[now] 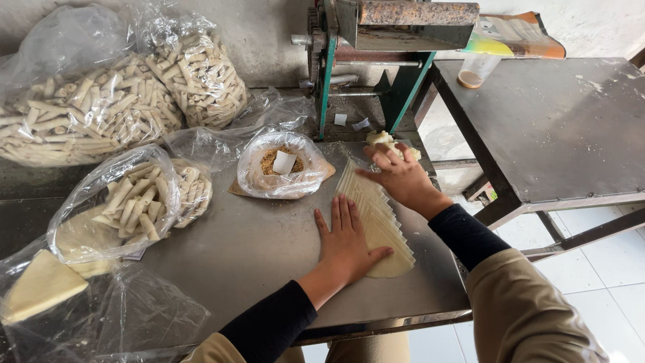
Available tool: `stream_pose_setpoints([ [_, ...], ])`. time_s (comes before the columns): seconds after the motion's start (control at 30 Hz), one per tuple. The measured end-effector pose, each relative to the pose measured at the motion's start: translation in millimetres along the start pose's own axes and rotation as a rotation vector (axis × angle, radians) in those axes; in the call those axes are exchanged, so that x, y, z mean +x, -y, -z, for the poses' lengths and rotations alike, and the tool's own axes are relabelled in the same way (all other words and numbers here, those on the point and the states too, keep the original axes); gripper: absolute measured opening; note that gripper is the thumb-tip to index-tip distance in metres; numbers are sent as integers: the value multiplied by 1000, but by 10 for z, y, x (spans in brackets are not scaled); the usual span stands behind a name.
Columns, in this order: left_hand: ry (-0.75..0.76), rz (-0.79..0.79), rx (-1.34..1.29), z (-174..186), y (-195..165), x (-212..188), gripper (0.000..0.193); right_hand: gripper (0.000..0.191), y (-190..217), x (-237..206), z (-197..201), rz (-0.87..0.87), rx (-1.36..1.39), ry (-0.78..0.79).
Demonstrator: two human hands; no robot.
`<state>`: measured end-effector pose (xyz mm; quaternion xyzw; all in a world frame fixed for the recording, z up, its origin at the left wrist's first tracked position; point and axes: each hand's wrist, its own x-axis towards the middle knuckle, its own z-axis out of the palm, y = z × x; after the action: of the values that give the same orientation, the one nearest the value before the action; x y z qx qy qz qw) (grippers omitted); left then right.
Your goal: The person folds thin triangular wrappers, scoops a granular filling into each, and folds them into sealed triangular packets. The person stacks the finished packets on the table next to bags of pre-made items.
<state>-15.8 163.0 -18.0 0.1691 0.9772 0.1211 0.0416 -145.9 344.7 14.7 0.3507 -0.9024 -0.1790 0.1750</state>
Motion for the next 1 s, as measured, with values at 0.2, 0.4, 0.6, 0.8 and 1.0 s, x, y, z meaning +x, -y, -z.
stream_pose_setpoints([
  [0.2, 22, 9, -6, -39, 14, 44, 132, 82, -283, -383, 42, -524, 521, -165],
  [0.4, -38, -18, 6, -52, 11, 12, 131, 69, -78, -598, -19, -585, 298, -172],
  [0.6, -25, -25, 16, -76, 26, 19, 130, 59, 60, -570, -141, -535, 172, -181],
  [0.8, -33, -4, 15, -86, 11, 13, 131, 55, 62, -578, 57, -550, 306, -113],
  [1.0, -100, -20, 11, -135, 27, 8, 131, 82, 378, -326, 257, -521, 822, 50],
])
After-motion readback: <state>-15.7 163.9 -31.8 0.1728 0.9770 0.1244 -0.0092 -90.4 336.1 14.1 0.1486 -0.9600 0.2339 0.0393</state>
